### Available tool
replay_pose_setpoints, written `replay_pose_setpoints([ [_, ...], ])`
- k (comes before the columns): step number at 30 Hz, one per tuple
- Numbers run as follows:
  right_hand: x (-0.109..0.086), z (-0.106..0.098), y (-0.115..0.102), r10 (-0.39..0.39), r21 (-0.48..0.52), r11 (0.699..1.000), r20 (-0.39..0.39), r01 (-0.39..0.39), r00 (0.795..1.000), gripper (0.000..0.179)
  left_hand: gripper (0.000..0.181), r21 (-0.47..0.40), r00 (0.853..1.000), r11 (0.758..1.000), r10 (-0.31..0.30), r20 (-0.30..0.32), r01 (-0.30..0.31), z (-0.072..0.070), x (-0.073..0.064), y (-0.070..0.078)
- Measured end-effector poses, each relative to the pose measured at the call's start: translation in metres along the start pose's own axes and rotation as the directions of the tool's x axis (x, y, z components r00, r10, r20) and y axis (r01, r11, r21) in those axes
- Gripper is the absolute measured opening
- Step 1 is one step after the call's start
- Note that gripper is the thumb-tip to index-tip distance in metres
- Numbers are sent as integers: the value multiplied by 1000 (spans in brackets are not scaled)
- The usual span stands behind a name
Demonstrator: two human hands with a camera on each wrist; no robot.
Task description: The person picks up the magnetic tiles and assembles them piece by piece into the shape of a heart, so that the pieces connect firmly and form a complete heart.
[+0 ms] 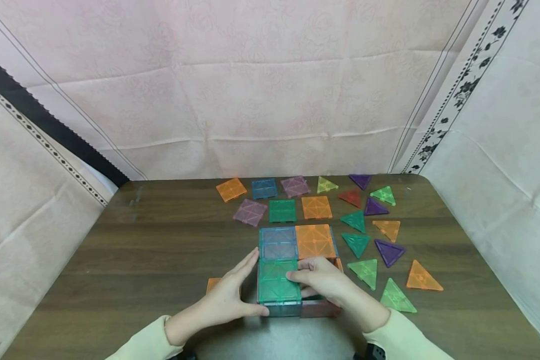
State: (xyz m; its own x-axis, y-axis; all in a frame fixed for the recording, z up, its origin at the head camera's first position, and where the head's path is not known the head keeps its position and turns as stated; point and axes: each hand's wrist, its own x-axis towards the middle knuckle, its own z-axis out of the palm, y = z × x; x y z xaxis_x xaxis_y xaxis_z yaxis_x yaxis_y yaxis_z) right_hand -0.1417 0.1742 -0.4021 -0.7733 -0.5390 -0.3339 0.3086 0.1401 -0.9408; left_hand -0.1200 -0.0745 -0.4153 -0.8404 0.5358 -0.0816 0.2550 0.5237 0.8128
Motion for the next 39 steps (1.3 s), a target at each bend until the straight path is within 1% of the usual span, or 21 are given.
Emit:
replay_pose_setpoints([
  [6, -1, 0, 0, -2, 4, 1000, -2, 2, 1000, 31, 103, -9, 1000, 1000, 6, 15, -6, -1, 0, 0],
  [10, -1, 1, 0, -9, 17, 1000, 8, 9, 1000, 33, 102, -14, 999, 1000, 9, 41, -8, -1, -1, 0],
  [14, -1, 0, 0, -9, 6, 1000, 7, 9, 1000, 36, 102, -17, 998, 1000, 3, 69, -2, -1, -1, 0],
  [19, -1, -1, 0, -9, -30, 999, 5, 9, 1000, 36, 103, -27, 998, 1000, 15, 69, -13, -3, -3, -1],
  [20, -1, -1, 0, -7, -40, 999, 7, 8, 1000, 38, 104, -28, 998, 999, 23, 62, -21, -4, -3, -3],
  [23, -2, -2, -1, 3, -81, 997, -7, -3, 1000, 54, 105, -12, 998, 998, 55, 37, -55, -13, -7, -11],
  [26, -4, -3, -1, 15, -117, 993, -32, -19, 999, 72, 107, 33, 996, 996, 82, 32, -84, -26, -14, -26],
  [28, -5, -4, -2, 15, -130, 991, -41, -21, 999, 77, 109, 73, 997, 995, 68, 39, -71, -36, -18, -37],
  [30, -6, -4, -2, 17, -127, 992, -38, -21, 999, 78, 111, 106, 998, 994, 17, 63, -24, -45, -23, -49],
  [32, -8, -5, -2, 16, -122, 992, -30, -20, 999, 78, 113, 144, 995, 989, -40, 89, 27, -51, -28, -58],
  [34, -9, -6, -2, 19, -117, 993, -24, -22, 1000, 77, 116, 181, 991, 982, -69, 111, 48, -54, -32, -64],
  [36, -11, -7, -3, 21, -113, 993, -21, -24, 1000, 76, 117, 229, 990, 973, -66, 126, 36, -55, -35, -67],
  [39, -13, -8, -4, 18, -113, 993, -18, -20, 1000, 74, 113, 306, 993, 952, -35, 116, -2, -54, -35, -69],
])
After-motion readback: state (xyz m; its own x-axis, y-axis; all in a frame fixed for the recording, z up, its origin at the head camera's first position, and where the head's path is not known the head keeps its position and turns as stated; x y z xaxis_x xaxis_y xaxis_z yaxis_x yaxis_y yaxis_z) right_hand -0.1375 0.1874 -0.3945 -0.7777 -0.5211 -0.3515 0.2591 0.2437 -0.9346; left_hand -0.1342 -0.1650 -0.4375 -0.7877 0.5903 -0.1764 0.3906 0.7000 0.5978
